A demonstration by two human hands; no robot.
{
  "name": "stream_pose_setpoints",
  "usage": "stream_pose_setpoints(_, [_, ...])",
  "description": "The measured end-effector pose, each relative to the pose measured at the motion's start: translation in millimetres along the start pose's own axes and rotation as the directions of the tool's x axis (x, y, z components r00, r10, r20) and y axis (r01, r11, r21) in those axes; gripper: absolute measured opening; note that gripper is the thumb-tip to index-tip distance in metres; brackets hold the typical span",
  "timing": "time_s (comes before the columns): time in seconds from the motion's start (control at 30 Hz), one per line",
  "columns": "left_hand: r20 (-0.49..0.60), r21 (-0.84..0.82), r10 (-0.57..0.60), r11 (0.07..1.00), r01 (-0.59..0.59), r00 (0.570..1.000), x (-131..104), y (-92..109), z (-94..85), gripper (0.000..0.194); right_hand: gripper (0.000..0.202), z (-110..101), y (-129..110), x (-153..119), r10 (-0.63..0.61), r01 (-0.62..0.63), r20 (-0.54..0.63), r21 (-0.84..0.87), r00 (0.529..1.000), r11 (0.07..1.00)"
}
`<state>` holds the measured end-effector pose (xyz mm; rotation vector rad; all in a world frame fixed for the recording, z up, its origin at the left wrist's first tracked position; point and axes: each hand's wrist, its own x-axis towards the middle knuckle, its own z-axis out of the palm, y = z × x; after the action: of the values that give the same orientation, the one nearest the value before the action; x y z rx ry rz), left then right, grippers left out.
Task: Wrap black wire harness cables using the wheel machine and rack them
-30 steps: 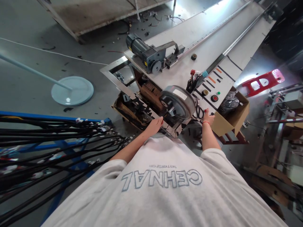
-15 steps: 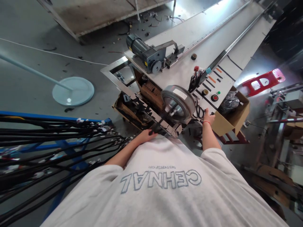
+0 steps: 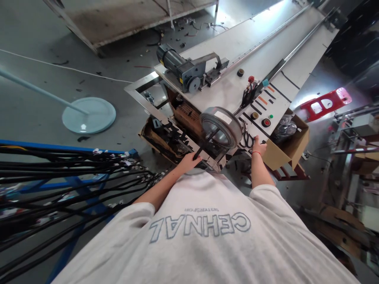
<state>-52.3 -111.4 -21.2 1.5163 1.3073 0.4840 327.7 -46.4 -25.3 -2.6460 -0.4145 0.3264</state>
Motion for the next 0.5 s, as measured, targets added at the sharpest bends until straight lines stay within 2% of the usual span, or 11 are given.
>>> stream_pose_setpoints(0.17, [-0.081,-0.058,0.053,0.997,-0.058,0.995,14.0,13.1,6.4,0.041,0.079,-0.6,-0.4,-0.6,0.009,-0.009,-0.003,0.012,1.0,1.0])
stream_pose_setpoints(0.3, [-0.023,-0.114,0.052,0.992,-0.054,0.998,20.6,15.0,13.3,0.051,0.081,0.5,-0.1,-0.4,0.01,-0.009,-0.006,0.014,1.0,1.0])
stream_pose_setpoints(0.5, [-0.03,-0.196,-0.016,0.981,0.01,0.999,23.1,12.0,14.4,0.056,0.08,0.8,0.9,0.6,0.01,-0.01,-0.008,0.022,1.0,1.0])
